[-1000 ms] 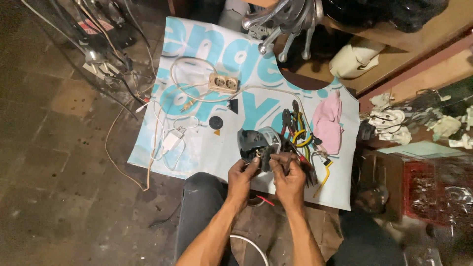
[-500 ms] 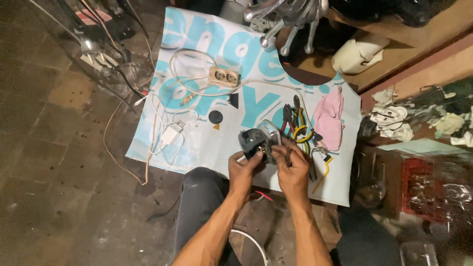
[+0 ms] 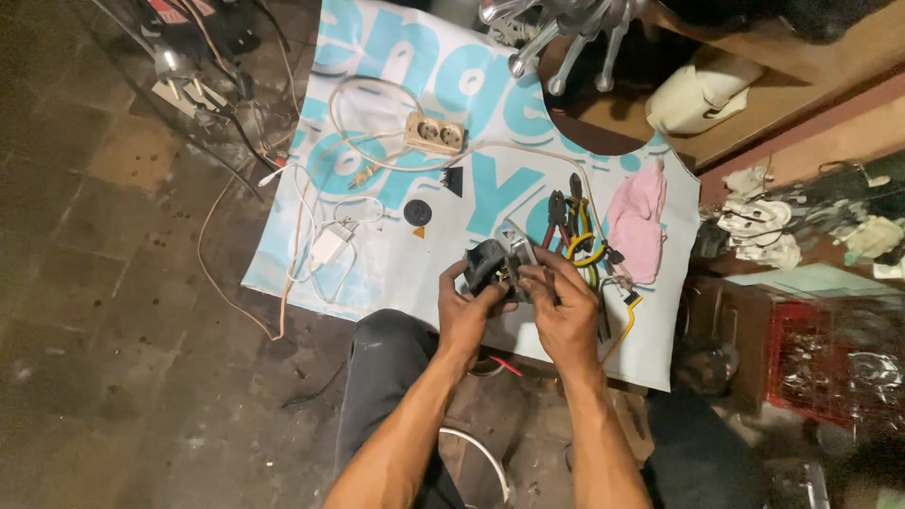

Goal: The person is disassembling an electric iron using pliers and a screwdriver to inspect and repair internal components.

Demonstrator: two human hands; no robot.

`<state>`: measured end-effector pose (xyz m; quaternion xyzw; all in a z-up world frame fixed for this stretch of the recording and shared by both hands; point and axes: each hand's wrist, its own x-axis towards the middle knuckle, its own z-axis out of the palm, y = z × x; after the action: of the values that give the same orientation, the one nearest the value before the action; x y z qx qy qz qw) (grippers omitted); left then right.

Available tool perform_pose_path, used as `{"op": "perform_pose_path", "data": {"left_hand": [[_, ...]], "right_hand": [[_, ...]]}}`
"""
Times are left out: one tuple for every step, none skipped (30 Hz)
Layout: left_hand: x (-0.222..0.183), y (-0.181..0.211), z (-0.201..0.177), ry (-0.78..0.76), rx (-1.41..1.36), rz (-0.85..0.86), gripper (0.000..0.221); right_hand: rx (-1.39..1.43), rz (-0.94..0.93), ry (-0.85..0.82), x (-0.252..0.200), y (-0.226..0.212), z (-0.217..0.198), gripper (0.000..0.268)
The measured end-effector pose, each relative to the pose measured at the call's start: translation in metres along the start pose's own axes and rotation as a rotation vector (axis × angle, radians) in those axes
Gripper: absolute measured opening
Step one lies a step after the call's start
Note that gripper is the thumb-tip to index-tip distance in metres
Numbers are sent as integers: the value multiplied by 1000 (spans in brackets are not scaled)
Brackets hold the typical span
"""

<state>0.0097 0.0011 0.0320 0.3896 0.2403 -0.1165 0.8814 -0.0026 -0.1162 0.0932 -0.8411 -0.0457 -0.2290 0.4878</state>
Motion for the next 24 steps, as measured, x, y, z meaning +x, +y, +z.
{"op": "perform_pose_path", "data": {"left_hand": [[-1,2,2,0,-1,1,87],[-3,3,3,5,-3,-2,85],[-4,4,4,12,-5,-6,83],[-3,3,2,13,-6,-5,83],[-2,1,0,-10,32,0,84],[0,0,-2,-32,70,6,84],[-1,1,-1,-32,69,4,84],[-2,2,0,-38,69,3,84],[-3,3,0,-43,69,4,84],[-3,2,0,-43,69,4,84],[-2,2,0,-52,65,6,85],[-1,1,0,-61,62,9,86],[0,0,0,-61,62,9,86],[1,-1,-1,-36,83,11,85],[2,-2,-1,-12,104,14,84],[4,-5,-1,-12,103,13,84],[6,-8,-3,-11,84,16,84],[7,-11,-5,-9,65,18,84],[5,-7,-3,-9,67,18,84],[2,-3,-2,-2,54,11,83],[0,0,1,1,39,2,83],[2,-2,1,-3,40,0,83],[2,-3,1,-4,52,5,84],[3,-4,0,-5,64,10,84]], "right_hand": [[0,-1,-1,1,0,0,11],[-13,-2,-10,1,0,0,11],[-26,-2,-19,1,1,0,11],[-26,-2,-20,1,1,0,11],[4,16,-24,2,1,-1,12],[33,35,-27,2,1,-1,14],[32,35,-28,3,-1,-2,14],[21,21,-23,3,-2,-3,13],[12,7,-18,4,-3,-3,12],[12,7,-18,4,-2,-3,12],[14,4,-13,4,-1,-3,11],[16,1,-7,5,0,-4,11],[16,1,-7,4,0,-4,11],[8,-1,-12,3,0,-4,10],[-1,-4,-18,2,0,-4,10],[-2,-4,-18,3,1,-4,10],[5,-9,-16,3,1,-3,10],[13,-13,-14,3,1,-3,11],[14,-12,-13,3,2,-2,11],[16,-20,-12,3,4,-2,10],[14,-29,-8,4,5,-2,10],[11,-29,-5,5,4,-3,10],[8,-26,-10,5,3,-3,10],[5,-23,-15,5,2,-3,10]]}}
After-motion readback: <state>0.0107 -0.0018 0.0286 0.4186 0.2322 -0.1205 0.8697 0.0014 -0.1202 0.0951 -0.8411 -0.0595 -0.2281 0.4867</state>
